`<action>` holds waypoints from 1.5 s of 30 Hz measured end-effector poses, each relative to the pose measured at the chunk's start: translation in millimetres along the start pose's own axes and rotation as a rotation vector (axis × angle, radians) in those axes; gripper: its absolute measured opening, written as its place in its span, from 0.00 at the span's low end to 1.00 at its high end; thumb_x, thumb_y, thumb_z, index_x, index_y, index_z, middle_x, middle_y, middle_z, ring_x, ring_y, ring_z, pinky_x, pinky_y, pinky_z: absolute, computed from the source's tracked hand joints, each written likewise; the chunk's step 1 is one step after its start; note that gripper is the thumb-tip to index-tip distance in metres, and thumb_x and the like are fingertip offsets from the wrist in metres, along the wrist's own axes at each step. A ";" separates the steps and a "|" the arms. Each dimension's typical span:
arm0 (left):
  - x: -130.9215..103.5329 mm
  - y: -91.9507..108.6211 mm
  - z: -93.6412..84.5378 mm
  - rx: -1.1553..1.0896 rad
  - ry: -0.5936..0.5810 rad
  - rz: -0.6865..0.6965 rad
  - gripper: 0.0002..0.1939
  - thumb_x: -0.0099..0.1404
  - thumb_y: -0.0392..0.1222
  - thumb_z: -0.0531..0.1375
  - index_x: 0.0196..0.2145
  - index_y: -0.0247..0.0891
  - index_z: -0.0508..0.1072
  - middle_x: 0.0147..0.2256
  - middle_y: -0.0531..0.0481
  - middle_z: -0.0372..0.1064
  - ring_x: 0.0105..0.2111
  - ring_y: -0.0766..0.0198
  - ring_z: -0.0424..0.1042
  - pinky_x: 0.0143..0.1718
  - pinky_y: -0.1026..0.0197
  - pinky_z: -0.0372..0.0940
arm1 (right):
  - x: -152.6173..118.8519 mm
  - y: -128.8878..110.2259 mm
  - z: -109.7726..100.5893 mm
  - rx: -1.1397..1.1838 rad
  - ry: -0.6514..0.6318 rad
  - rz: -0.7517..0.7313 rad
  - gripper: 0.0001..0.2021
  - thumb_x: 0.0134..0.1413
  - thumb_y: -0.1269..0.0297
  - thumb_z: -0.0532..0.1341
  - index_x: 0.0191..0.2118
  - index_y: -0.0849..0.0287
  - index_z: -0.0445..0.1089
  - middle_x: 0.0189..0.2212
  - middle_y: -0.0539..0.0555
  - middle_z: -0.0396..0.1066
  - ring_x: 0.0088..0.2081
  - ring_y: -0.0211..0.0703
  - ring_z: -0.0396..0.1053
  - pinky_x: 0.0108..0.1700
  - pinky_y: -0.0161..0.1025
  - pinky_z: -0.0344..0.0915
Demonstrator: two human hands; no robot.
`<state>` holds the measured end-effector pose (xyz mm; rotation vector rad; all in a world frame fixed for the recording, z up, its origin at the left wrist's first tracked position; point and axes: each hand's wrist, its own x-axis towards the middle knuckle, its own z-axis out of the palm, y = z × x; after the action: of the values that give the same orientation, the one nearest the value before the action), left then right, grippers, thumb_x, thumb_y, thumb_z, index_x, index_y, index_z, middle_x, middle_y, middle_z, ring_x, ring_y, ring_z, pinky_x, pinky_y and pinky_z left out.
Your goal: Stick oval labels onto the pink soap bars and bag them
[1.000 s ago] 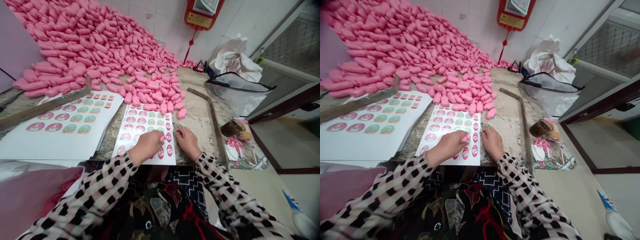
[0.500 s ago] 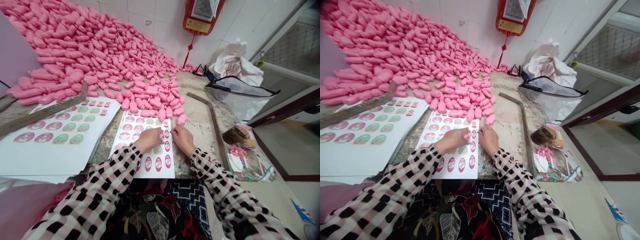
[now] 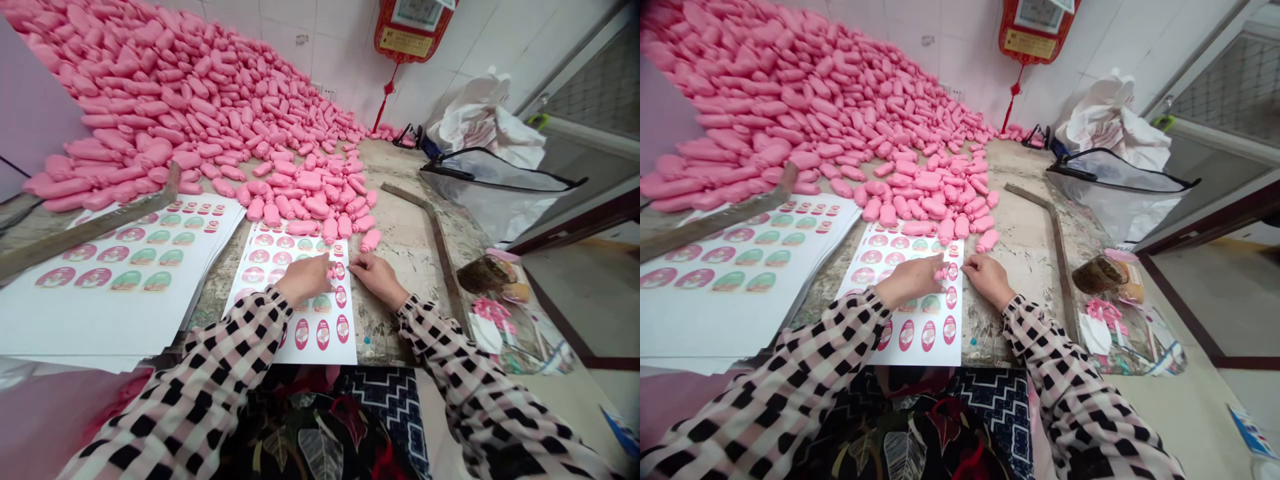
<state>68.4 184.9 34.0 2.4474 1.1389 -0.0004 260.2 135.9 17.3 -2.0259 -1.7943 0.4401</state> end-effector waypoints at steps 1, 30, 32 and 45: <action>-0.1 0.5 -0.3 0.004 -0.004 -0.001 0.32 0.52 0.53 0.61 0.55 0.52 0.63 0.60 0.50 0.54 0.50 0.47 0.65 0.42 0.53 0.62 | -0.4 0.9 2.6 0.019 0.000 0.018 0.08 0.52 0.59 0.58 0.31 0.55 0.70 0.31 0.48 0.72 0.33 0.39 0.66 0.33 0.34 0.56; -3.2 7.2 -1.3 -0.262 0.046 -0.002 0.51 0.40 0.54 0.68 0.60 0.43 0.53 0.63 0.39 0.45 0.57 0.40 0.55 0.53 0.47 0.52 | -20.0 -22.9 10.6 0.431 0.462 0.125 0.14 0.45 0.51 0.62 0.27 0.59 0.70 0.25 0.49 0.69 0.28 0.38 0.63 0.32 0.35 0.58; -12.3 4.5 -2.7 -0.366 0.090 0.013 0.46 0.44 0.53 0.68 0.59 0.45 0.56 0.61 0.42 0.51 0.56 0.43 0.57 0.53 0.49 0.54 | -20.1 -24.4 1.7 0.604 0.494 0.146 0.15 0.43 0.51 0.63 0.28 0.60 0.69 0.24 0.49 0.68 0.26 0.36 0.62 0.31 0.35 0.58; -86.1 7.7 -7.4 -2.050 0.164 -0.289 0.20 0.61 0.58 0.53 0.35 0.36 0.69 0.23 0.54 0.61 0.20 0.72 0.63 0.21 0.67 0.63 | -74.9 -118.3 3.4 0.983 0.049 0.100 0.11 0.39 0.58 0.68 0.23 0.59 0.69 0.21 0.46 0.65 0.22 0.33 0.59 0.26 0.33 0.57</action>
<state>15.7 120.8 59.3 0.4516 0.6986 0.8133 146.5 73.6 70.2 -1.3834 -1.0792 1.0378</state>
